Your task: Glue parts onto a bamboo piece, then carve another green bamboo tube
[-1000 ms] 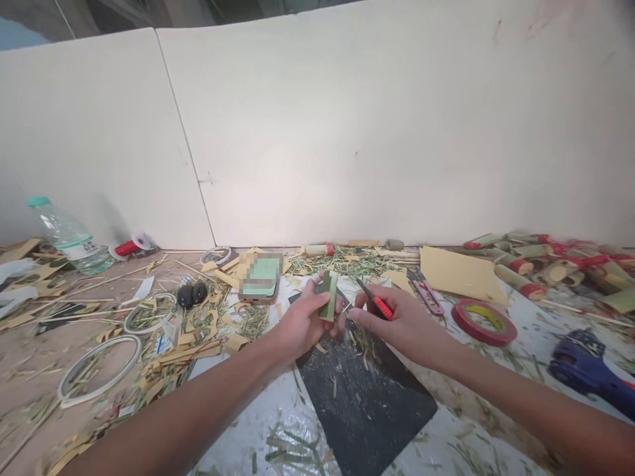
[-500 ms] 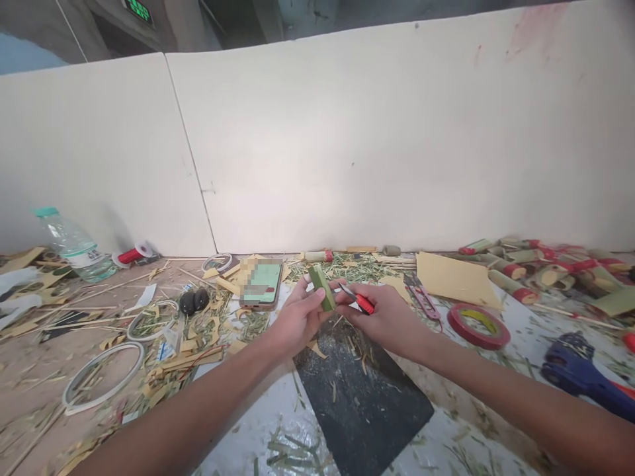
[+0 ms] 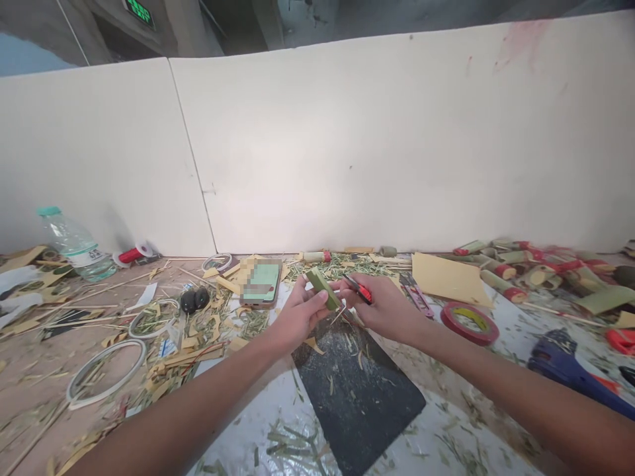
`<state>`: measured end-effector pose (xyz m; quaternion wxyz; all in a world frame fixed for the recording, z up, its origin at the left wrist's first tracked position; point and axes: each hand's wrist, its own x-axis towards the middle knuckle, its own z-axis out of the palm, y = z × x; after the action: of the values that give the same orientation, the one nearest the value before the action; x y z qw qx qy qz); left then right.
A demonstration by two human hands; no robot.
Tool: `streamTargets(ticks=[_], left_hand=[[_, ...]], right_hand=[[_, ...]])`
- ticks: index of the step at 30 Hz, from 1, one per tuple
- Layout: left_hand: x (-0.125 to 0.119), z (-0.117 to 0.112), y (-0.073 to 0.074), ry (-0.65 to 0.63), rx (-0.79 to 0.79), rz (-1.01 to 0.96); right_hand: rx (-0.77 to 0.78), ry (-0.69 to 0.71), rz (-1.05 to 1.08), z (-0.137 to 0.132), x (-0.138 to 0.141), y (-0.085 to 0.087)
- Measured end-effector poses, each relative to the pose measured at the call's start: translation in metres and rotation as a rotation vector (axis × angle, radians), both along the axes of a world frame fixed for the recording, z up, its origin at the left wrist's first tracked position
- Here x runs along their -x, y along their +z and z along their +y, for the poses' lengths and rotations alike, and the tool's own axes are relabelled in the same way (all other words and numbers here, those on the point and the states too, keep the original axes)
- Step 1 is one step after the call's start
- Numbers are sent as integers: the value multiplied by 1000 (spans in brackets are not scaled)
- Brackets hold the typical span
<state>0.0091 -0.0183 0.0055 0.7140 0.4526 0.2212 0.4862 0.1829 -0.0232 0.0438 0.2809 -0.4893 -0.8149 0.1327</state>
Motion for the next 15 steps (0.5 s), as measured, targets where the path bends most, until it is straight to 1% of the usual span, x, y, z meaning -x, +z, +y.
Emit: streamTargets(ticks=[4, 8, 10, 13, 15], left_hand=[[2, 1, -2, 1, -21, 26], [4, 0, 2, 64, -56, 89], [4, -1, 3, 117, -103, 128], [2, -3, 4, 197, -171, 174], [1, -4, 4, 226, -183, 172]], right_hand=[[-15, -76, 123, 8, -4, 3], [-24, -165, 184, 17, -12, 6], [7, -145, 176, 18, -14, 6], [67, -34, 147, 13, -12, 3], [84, 1, 135, 10, -9, 1]])
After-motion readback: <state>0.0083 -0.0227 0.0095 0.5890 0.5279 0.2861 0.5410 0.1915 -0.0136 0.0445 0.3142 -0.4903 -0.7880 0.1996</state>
